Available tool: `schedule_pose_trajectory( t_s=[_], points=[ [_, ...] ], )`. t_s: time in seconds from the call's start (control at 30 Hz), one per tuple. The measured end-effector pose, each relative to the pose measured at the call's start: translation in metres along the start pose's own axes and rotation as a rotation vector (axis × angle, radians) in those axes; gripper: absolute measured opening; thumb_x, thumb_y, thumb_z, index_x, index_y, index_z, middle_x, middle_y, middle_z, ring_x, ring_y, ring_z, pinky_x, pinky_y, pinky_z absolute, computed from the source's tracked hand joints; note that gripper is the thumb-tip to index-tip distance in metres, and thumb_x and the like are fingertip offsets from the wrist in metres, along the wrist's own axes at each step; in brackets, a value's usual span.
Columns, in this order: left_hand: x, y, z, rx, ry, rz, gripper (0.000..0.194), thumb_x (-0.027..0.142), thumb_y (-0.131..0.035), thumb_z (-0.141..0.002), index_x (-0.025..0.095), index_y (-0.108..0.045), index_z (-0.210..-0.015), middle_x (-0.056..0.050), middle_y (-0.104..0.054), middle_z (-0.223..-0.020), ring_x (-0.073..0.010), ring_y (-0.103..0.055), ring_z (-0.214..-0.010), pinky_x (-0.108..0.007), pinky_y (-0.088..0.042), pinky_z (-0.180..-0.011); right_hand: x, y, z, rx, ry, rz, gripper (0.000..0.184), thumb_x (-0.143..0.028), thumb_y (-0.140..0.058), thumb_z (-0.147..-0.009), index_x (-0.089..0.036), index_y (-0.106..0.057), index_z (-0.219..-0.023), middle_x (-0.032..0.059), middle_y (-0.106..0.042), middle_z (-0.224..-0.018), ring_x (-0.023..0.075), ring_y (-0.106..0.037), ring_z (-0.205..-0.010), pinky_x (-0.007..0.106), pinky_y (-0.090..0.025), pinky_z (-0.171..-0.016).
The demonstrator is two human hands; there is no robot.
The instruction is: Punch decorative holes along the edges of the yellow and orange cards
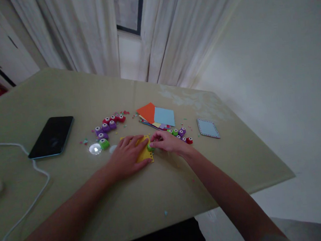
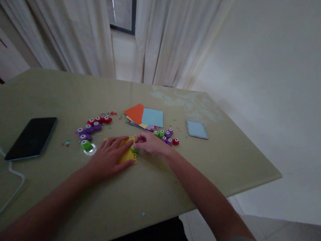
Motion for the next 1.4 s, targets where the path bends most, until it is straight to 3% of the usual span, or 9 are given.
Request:
schedule_pose_trajectory(
  t_s=[0.2, 0.47, 0.9, 1.07, 1.23, 1.4],
  points=[
    [0.0, 0.0, -0.001, -0.001, 0.017, 0.008, 0.071, 0.067, -0.059, -0.101, 0.024, -0.056, -0.157, -0.015, -0.055, -0.161, -0.0406, -0.048, -0.142, -0.059, -0.038, -0.119, -0.006, 0.0, -0.003, -0.081, -0.022, 0.16, 0.02, -0.029, -0.077, -0.085, -0.019, -0.061, -0.081, -0.0061, -0.055, -0.07, 0.0114, -0.049, -0.064, 0.023, -0.038, -0.06],
    [-0.003, -0.003, -0.002, 0.011, 0.016, 0.032, 0.071, 0.068, -0.062, -0.099, 0.026, -0.057, -0.156, -0.014, -0.055, -0.159, -0.0413, -0.048, -0.14, -0.059, -0.038, -0.118, -0.011, 0.0, -0.014, -0.166, -0.089, 0.284, 0.02, -0.023, -0.075, -0.085, -0.019, -0.058, -0.076, -0.0063, -0.053, -0.068, 0.0121, -0.047, -0.065, 0.025, -0.034, -0.06],
    [-0.003, -0.002, -0.003, -0.007, 0.016, 0.0, 0.071, 0.069, -0.058, -0.099, 0.025, -0.058, -0.156, -0.015, -0.056, -0.159, -0.043, -0.049, -0.14, -0.063, -0.041, -0.115, -0.021, -0.004, -0.011, -0.153, -0.159, 0.328, 0.025, -0.018, -0.074, -0.086, -0.019, -0.053, -0.072, -0.0081, -0.046, -0.064, 0.011, -0.042, -0.062, 0.025, -0.029, -0.059],
    [-0.003, -0.002, -0.003, 0.0, 0.011, -0.022, 0.071, 0.07, -0.057, -0.099, 0.027, -0.058, -0.156, -0.014, -0.057, -0.158, -0.0425, -0.05, -0.139, -0.062, -0.042, -0.115, -0.025, -0.005, -0.005, -0.078, -0.123, 0.293, 0.019, -0.015, -0.074, -0.085, -0.018, -0.059, -0.074, -0.0069, -0.051, -0.065, 0.0116, -0.045, -0.063, 0.024, -0.031, -0.06],
    [-0.005, -0.002, -0.002, 0.035, 0.02, 0.013, 0.074, 0.07, -0.061, -0.098, 0.023, -0.058, -0.155, -0.014, -0.059, -0.157, -0.0406, -0.051, -0.139, -0.058, -0.042, -0.118, -0.021, -0.006, 0.01, 0.064, -0.033, 0.237, 0.015, -0.011, -0.07, -0.089, -0.018, -0.066, -0.102, -0.0065, -0.053, -0.072, 0.0125, -0.05, -0.066, 0.023, -0.036, -0.061],
    [-0.015, -0.003, -0.004, 0.065, 0.062, 0.064, 0.07, 0.067, -0.064, -0.097, 0.02, -0.064, -0.149, -0.016, -0.059, -0.157, -0.0393, -0.051, -0.143, -0.058, -0.039, -0.122, -0.012, -0.018, 0.03, 0.271, 0.221, 0.413, 0.015, -0.021, -0.073, -0.095, -0.018, -0.073, -0.11, 0.0016, -0.067, -0.093, 0.017, -0.061, -0.085, 0.029, -0.045, -0.079]
  ],
)
Point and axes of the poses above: each hand's wrist, its own z-axis away from the middle knuckle, its own y-axis out of the back of the hand, x = y × z, the point moved 3 cm from there along -z, towards the middle knuckle
